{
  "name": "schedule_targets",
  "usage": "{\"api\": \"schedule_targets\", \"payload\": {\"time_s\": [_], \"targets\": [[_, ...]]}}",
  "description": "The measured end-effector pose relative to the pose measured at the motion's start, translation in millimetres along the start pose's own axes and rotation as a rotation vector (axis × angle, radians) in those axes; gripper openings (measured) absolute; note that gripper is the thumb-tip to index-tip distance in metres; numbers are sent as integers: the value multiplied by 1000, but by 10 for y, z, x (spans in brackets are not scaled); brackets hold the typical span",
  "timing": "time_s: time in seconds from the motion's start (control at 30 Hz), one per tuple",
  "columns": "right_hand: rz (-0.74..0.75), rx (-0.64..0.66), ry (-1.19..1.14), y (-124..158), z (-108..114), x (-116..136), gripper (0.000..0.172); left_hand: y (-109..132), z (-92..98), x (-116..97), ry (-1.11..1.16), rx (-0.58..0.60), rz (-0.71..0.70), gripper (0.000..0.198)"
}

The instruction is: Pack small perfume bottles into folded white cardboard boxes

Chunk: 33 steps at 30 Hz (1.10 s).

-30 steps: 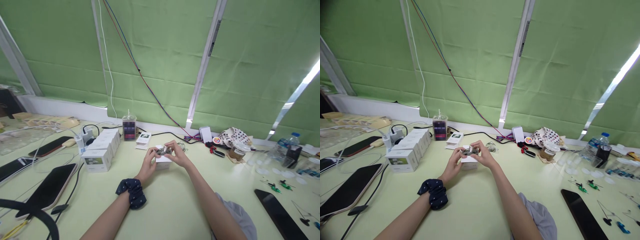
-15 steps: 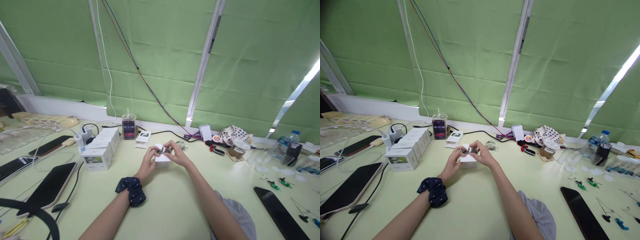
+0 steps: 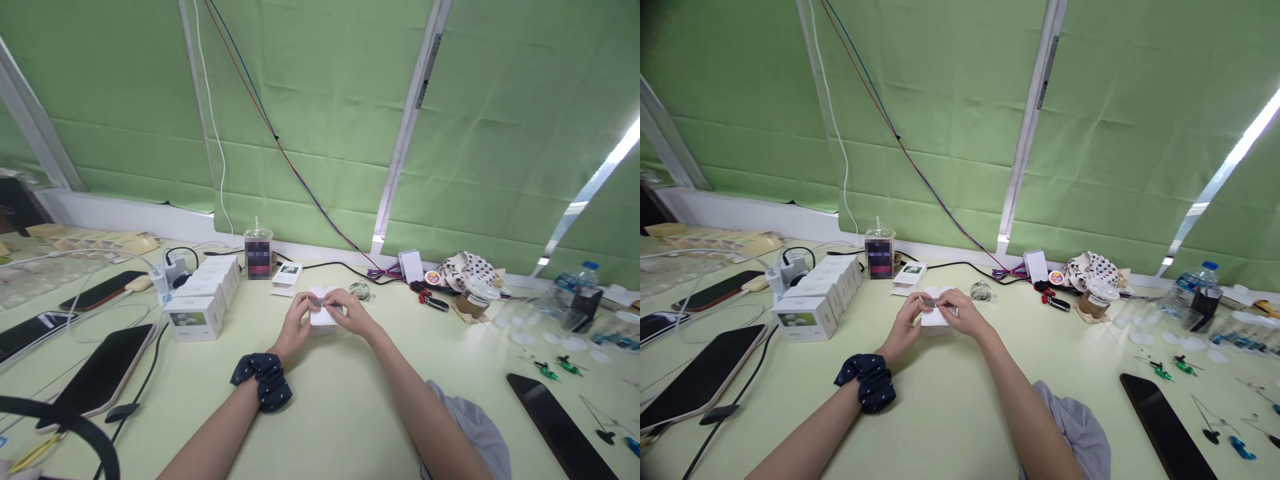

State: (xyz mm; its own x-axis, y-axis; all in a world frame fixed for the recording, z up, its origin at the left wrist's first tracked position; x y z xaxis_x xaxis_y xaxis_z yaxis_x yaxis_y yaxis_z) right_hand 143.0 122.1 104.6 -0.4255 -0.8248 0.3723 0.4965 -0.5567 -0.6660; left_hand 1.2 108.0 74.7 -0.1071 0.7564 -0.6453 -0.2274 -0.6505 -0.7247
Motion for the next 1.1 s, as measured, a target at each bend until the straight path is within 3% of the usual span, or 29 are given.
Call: {"api": "schedule_targets", "payload": {"time_s": [0.23, 0.47, 0.63, 0.7, 0.83, 1.1], "targets": [[-101, -50, 6, 38, 27, -131, 18, 8, 6, -18, -18, 0, 24, 10], [-233, -188, -60, 91, 39, -257, 12, -9, 20, -7, 8, -13, 7, 8], [-361, -245, -202, 125, 11, -354, 34, -6, 15, 24, 38, 3, 4, 13], [-358, -239, -198, 125, 6, -354, 34, -3, 14, 35, 19, 13, 9, 17], [-277, -223, -116, 110, 37, -285, 18, 6, 15, 44, 49, 8, 13, 25], [-206, -224, 20, 85, 109, -198, 13, 22, 22, 71, 63, -50, 73, 36]]}}
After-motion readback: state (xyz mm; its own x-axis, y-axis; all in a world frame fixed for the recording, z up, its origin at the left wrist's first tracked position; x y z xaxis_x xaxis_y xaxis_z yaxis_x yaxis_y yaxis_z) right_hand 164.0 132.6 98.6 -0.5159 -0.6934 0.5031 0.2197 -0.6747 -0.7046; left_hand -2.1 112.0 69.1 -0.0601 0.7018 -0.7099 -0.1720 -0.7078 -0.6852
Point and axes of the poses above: each hand's wrist, its own y-axis away from the middle knuckle, its own z-axis out of the back of the hand, x = y × z, the point moved 6 cm from there along -y, towards the middle knuckle, and after that the axes turned 15 degrees about y, right-handed, at the moved point
